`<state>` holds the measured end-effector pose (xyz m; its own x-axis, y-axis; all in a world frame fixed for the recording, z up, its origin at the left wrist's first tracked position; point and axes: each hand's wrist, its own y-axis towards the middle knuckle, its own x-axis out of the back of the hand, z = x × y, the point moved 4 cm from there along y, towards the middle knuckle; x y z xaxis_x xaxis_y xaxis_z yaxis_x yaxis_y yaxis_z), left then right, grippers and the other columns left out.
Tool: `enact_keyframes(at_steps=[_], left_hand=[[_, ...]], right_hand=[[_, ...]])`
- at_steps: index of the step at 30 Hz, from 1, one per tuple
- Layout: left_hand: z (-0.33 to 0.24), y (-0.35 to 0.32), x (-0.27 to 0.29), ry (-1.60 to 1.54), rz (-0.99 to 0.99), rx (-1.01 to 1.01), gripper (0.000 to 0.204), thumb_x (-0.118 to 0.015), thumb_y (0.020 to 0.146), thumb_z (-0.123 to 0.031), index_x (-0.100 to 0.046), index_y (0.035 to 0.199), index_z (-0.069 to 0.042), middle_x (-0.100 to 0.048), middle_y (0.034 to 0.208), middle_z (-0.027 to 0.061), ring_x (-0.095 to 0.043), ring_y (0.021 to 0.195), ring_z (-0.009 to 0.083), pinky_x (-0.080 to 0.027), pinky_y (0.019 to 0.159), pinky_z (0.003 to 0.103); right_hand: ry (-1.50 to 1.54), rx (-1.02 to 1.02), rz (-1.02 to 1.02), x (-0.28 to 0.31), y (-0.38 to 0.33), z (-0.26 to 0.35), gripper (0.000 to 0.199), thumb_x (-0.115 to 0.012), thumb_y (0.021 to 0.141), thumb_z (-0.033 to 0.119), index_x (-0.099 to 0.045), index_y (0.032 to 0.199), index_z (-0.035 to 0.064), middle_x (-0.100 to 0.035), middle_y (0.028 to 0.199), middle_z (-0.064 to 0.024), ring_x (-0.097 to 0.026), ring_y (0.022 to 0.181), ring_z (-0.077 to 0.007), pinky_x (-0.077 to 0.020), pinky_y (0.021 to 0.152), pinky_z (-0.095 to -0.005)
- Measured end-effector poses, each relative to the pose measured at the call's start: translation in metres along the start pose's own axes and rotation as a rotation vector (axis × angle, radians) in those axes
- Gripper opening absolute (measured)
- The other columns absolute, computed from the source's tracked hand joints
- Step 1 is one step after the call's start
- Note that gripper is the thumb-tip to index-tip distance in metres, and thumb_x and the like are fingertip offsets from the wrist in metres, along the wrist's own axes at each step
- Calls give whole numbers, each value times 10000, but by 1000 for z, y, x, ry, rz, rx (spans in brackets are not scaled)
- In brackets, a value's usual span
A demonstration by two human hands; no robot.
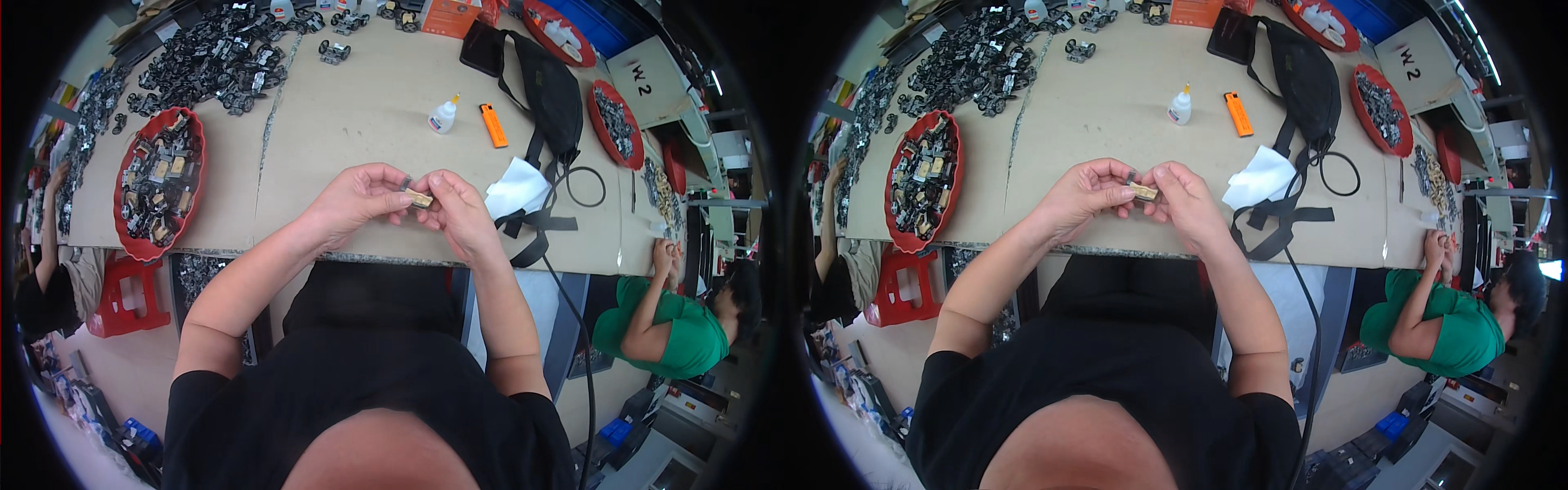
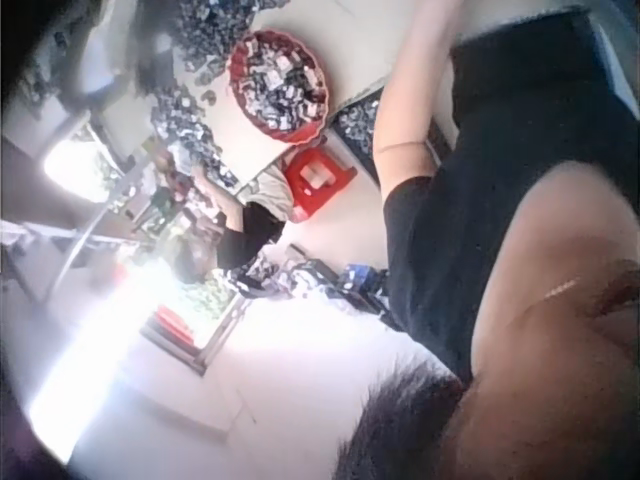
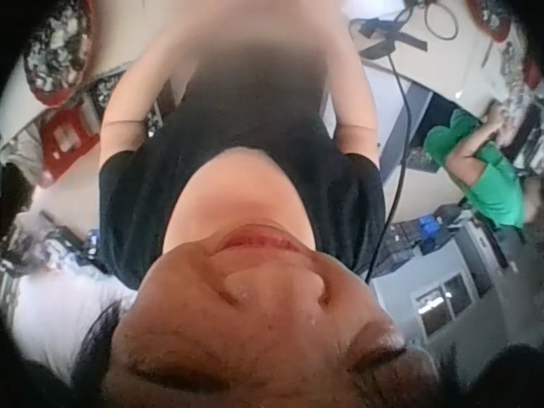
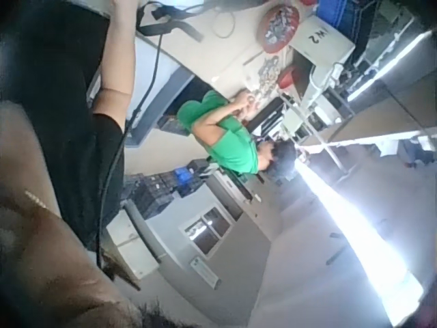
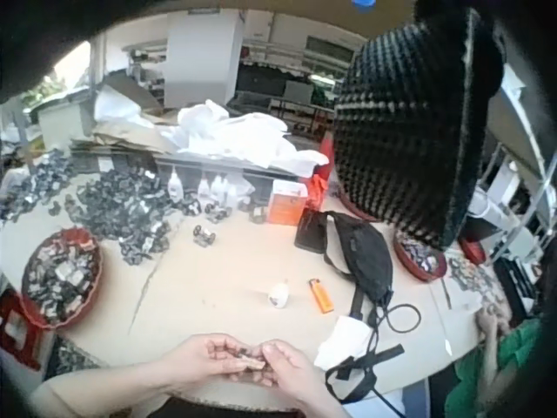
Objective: The person assembles miniature wheeled components by applying glue from a bottle and attaching metal pieces by hand, then places finished assemblies and dumps a tray of parts into a storage bin.
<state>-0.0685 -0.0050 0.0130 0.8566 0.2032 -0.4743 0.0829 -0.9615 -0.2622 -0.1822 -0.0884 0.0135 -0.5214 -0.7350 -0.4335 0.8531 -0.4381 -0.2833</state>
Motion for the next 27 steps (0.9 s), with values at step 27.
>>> enact_keyframes(at_steps=[27], left_hand=[[-15, 44, 56, -379, -70, -79, 219, -494, 846, -81, -497, 1048, 3, -562, 938, 83, -550, 865, 151, -468, 786, 288]], right_hand=[[-255, 342, -273, 44, 53, 42, 310, -519, 834, 110, -433, 1107, -10, -527, 914, -57, -511, 715, -100, -418, 599, -195]])
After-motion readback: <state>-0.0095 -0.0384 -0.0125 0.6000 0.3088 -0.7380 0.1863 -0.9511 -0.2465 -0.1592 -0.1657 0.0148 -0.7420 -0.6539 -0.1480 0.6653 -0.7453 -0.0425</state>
